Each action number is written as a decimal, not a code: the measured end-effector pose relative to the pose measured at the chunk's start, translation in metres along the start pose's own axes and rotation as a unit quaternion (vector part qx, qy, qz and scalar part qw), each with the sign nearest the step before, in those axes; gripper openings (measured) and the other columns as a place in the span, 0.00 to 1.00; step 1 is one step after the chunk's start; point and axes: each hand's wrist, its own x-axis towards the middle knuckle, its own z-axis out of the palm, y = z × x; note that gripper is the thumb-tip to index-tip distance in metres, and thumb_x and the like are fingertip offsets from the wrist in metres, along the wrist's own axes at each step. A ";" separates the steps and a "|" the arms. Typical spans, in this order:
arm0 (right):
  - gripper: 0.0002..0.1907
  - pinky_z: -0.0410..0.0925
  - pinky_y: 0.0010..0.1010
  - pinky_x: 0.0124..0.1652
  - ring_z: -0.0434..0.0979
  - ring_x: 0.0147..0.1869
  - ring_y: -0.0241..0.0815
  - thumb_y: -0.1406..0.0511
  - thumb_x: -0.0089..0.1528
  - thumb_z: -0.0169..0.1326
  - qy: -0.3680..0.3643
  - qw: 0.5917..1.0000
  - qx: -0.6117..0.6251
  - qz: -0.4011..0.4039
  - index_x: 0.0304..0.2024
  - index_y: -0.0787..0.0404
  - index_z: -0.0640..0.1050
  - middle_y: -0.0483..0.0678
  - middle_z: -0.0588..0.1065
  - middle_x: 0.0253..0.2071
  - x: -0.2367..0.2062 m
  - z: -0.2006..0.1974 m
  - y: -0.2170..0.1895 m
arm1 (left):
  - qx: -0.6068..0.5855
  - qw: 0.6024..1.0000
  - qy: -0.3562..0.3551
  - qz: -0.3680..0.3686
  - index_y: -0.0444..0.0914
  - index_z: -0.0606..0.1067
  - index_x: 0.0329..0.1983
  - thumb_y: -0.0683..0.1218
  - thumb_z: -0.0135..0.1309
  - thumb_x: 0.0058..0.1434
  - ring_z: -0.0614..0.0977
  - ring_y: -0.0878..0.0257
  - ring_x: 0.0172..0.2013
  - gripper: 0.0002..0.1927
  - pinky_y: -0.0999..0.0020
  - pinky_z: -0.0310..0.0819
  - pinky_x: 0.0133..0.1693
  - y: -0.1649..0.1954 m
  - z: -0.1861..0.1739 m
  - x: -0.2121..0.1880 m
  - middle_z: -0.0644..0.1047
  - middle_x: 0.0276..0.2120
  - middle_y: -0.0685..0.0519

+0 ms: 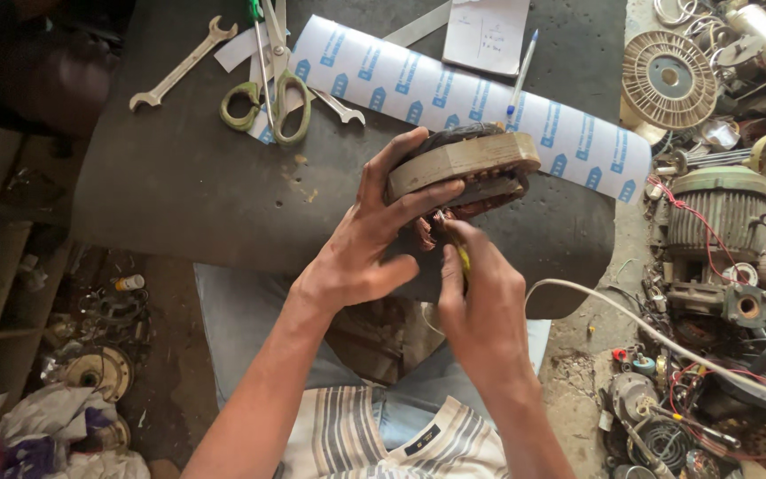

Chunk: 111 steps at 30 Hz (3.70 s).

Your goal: The person manipulates a motor stator, adjusting copper windings by hand. They then write on a small piece of paper with a pen and continue to scrape or clean the stator with a small tool. The work is performed at a cluttered workbench with various tools and motor parts visible.

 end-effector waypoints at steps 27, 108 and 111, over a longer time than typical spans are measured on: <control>0.15 0.70 0.46 0.45 0.79 0.46 0.63 0.75 0.66 0.49 0.062 0.996 0.005 -0.058 0.57 0.68 0.73 0.64 0.77 0.45 -0.017 0.015 0.012 | 0.185 0.980 0.061 0.044 0.35 0.80 0.54 0.54 0.59 0.69 0.88 0.53 0.41 0.20 0.61 0.82 0.43 0.019 0.012 0.071 0.84 0.43 0.43; 0.19 0.71 0.48 0.42 0.78 0.42 0.62 0.77 0.64 0.52 0.001 0.978 -0.156 -0.141 0.59 0.67 0.75 0.61 0.73 0.43 0.002 0.013 0.021 | 0.091 0.991 0.082 0.047 0.38 0.82 0.51 0.52 0.58 0.68 0.89 0.55 0.44 0.15 0.66 0.83 0.46 -0.012 -0.002 0.086 0.85 0.42 0.49; 0.22 0.71 0.49 0.43 0.77 0.45 0.62 0.77 0.63 0.51 0.026 0.976 -0.160 -0.148 0.61 0.69 0.73 0.61 0.73 0.45 -0.006 0.024 0.030 | 0.087 0.992 0.077 0.048 0.39 0.83 0.48 0.52 0.57 0.70 0.90 0.56 0.42 0.14 0.65 0.83 0.45 -0.015 -0.002 0.088 0.86 0.41 0.51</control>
